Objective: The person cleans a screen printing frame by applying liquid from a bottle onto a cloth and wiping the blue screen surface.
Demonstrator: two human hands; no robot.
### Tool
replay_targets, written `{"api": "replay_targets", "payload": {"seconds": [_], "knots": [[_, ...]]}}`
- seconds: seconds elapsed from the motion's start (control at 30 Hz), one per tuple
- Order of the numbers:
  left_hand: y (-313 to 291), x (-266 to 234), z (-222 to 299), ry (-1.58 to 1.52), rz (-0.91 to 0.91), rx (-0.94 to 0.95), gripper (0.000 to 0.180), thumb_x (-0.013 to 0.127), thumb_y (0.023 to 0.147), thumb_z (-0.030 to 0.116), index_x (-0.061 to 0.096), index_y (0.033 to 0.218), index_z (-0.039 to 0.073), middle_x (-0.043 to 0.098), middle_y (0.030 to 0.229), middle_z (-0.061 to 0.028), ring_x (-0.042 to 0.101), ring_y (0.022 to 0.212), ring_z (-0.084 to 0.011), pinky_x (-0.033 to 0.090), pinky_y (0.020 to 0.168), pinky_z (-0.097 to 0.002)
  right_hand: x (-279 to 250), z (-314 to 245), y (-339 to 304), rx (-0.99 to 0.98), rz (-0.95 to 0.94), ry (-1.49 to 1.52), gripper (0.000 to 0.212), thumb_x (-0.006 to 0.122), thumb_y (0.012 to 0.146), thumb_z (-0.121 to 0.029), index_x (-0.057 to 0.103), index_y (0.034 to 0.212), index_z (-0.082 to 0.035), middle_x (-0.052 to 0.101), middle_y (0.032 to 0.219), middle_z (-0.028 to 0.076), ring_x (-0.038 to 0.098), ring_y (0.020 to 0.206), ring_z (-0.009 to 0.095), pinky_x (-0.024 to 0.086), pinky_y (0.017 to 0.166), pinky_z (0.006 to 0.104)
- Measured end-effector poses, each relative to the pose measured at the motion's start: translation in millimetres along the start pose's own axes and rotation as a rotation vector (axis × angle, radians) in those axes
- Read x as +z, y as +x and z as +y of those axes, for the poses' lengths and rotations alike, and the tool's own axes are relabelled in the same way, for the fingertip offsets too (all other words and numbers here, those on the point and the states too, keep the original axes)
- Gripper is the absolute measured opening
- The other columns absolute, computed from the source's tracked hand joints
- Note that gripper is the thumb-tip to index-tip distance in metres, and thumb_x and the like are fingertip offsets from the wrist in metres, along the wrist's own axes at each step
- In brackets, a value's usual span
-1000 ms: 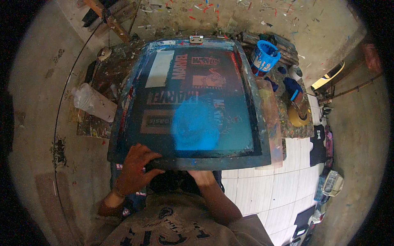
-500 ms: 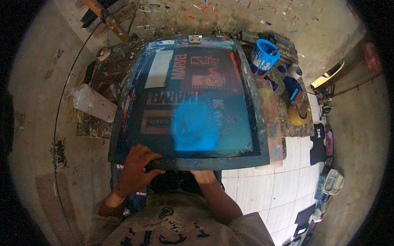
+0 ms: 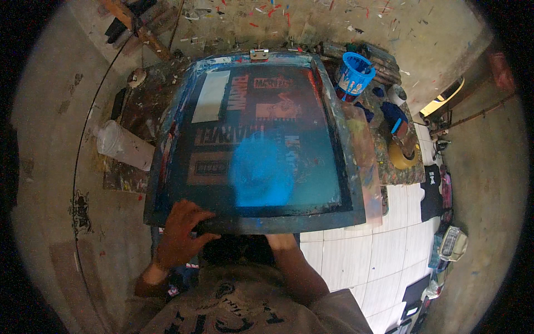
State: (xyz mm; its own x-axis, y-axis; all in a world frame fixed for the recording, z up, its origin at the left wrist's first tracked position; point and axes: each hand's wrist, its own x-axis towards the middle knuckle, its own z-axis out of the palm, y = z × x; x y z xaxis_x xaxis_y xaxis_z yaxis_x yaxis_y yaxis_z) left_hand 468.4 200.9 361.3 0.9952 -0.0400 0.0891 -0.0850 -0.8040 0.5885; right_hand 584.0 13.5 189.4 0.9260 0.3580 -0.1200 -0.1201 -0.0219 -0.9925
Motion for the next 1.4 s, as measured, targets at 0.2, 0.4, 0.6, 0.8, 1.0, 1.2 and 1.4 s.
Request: {"api": "replay_targets", "payload": {"seconds": [0.2,0.4,0.6,0.8,1.0,1.2,1.4], "knots": [[0,-2,-1,-0.004,0.037,0.012,0.050,0.086,0.067,0.027,0.066,0.109,0.008,0.057,0.101,-0.0133,0.055,0.096,-0.0328,0.043,0.089,-0.0483,3,0,5,-0.007,0.008,0.015,0.033,0.056,0.096,-0.024,0.058,0.124,-0.006,0.057,0.124,0.014,0.055,0.111,0.028,0.043,0.099,0.0401],[0,0,-1,0.020,0.027,-0.005,0.050,0.086,0.067,0.026,0.066,0.109,0.008,0.057,0.100,-0.0132,0.055,0.095,-0.0326,0.043,0.089,-0.0469,-15,-9,13,-0.003,0.027,0.020,0.033,0.057,0.096,-0.023,0.058,0.123,-0.006,0.058,0.123,0.013,0.055,0.110,0.027,0.043,0.098,0.0393],[2,-2,2,0.003,0.016,-0.001,0.048,0.085,0.067,0.026,0.067,0.108,0.007,0.059,0.098,-0.0126,0.056,0.094,-0.0327,0.043,0.091,-0.0487,-13,-3,0,0.000,0.035,0.023,0.032,0.057,0.096,-0.022,0.058,0.123,-0.005,0.058,0.122,0.013,0.056,0.110,0.026,0.044,0.097,0.0386],[0,-1,-1,0.005,0.019,-0.021,0.046,0.084,0.069,0.026,0.066,0.108,0.008,0.060,0.101,-0.0127,0.056,0.097,-0.0333,0.042,0.093,-0.0500,-20,-8,18,-0.005,0.033,0.022,0.032,0.057,0.096,-0.021,0.059,0.123,-0.005,0.059,0.121,0.013,0.056,0.109,0.026,0.044,0.096,0.0378],[0,-2,1,0.023,0.034,0.012,0.046,0.084,0.070,0.026,0.066,0.107,0.007,0.058,0.100,-0.0131,0.056,0.095,-0.0330,0.043,0.090,-0.0484,-11,-8,21,-0.018,0.038,0.024,0.031,0.058,0.095,-0.020,0.059,0.123,-0.005,0.059,0.120,0.012,0.057,0.108,0.025,0.044,0.095,0.0371],[5,-4,2,-0.031,0.088,0.087,0.042,0.082,0.069,0.021,0.064,0.103,0.005,0.053,0.093,-0.0093,0.051,0.089,-0.0286,0.039,0.078,-0.0403,8,-1,5,-0.019,0.026,0.037,0.030,0.058,0.095,-0.019,0.060,0.122,-0.005,0.059,0.119,0.012,0.057,0.107,0.024,0.045,0.094,0.0364],[4,-4,1,-0.014,0.060,0.064,0.042,0.082,0.069,0.021,0.065,0.105,0.005,0.053,0.094,-0.0090,0.051,0.088,-0.0282,0.039,0.078,-0.0403,5,-6,28,-0.024,0.032,0.041,0.030,0.058,0.095,-0.018,0.060,0.122,-0.005,0.060,0.118,0.011,0.057,0.106,0.024,0.045,0.094,0.0356]]}}
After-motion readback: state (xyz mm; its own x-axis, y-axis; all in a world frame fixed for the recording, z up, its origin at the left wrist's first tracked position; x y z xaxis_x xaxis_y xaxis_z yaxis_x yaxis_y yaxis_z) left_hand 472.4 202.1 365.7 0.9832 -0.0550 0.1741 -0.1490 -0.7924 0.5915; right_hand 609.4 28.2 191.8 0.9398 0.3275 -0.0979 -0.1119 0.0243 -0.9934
